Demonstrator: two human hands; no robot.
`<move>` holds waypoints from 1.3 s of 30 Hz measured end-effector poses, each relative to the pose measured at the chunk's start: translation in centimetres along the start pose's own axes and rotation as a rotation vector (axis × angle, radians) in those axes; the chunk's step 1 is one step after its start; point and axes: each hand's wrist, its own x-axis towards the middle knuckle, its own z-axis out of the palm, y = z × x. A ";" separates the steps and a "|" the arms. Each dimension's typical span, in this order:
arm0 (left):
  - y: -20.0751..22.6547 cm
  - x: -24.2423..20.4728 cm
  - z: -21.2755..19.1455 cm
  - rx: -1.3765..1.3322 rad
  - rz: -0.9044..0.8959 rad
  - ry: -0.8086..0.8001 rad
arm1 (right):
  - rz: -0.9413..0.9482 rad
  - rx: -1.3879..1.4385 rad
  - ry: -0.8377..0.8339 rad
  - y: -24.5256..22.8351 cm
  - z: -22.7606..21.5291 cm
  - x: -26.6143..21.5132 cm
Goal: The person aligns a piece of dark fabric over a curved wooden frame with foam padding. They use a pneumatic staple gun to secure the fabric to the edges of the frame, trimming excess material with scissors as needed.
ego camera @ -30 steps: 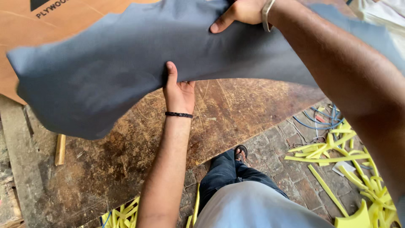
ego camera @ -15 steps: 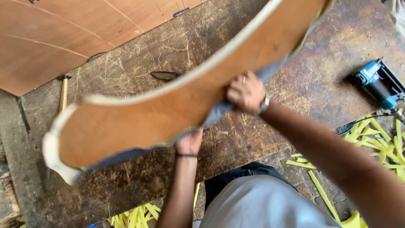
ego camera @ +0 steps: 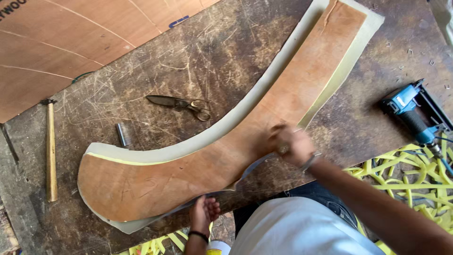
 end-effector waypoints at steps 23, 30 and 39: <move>12.8 -5.8 57.3 1.849 0.804 0.234 | 0.494 -0.525 -0.258 27.7 -26.5 -4.0; 7.5 -7.8 47.2 1.946 0.790 0.195 | 0.272 -0.688 -0.254 29.6 -28.4 1.3; 6.5 -6.8 50.9 1.619 0.984 0.234 | 0.818 -0.060 -0.467 24.9 -20.4 3.5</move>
